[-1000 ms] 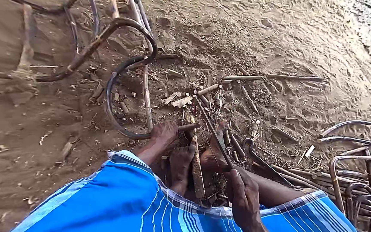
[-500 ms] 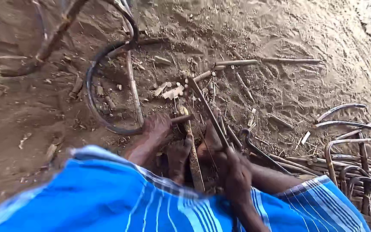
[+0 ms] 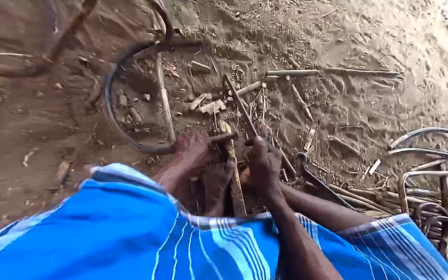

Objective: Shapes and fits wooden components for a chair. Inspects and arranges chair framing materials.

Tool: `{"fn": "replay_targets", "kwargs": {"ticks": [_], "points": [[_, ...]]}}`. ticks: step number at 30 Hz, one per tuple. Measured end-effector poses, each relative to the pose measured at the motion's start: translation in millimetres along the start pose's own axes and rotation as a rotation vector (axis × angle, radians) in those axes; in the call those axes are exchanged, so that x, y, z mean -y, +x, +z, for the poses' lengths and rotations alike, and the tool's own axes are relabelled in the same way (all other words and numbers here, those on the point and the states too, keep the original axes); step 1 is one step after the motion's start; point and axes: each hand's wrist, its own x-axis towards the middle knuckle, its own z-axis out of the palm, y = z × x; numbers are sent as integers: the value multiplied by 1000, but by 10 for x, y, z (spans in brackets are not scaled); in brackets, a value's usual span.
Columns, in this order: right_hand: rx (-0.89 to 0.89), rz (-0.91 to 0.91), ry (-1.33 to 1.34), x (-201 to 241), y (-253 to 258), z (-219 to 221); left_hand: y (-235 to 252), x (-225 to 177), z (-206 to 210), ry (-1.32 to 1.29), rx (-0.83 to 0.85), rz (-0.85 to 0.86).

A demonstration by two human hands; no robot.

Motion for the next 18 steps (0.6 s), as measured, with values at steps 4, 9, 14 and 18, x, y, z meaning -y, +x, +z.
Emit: {"fn": "replay_targets", "kwargs": {"ticks": [4,9,14,18], "points": [[2,42,88,77,-707,-529,-9,-27,-68,-7,1,-59],[-3,37,85,-20,112,-55,22,-18,-7,-24,7,-33],[23,32,86,88,-610,-506,80,-5,-1,-22,-40,-54],[-23,17,-7,-99,128,35,76,15,75,12,-29,16]]}}
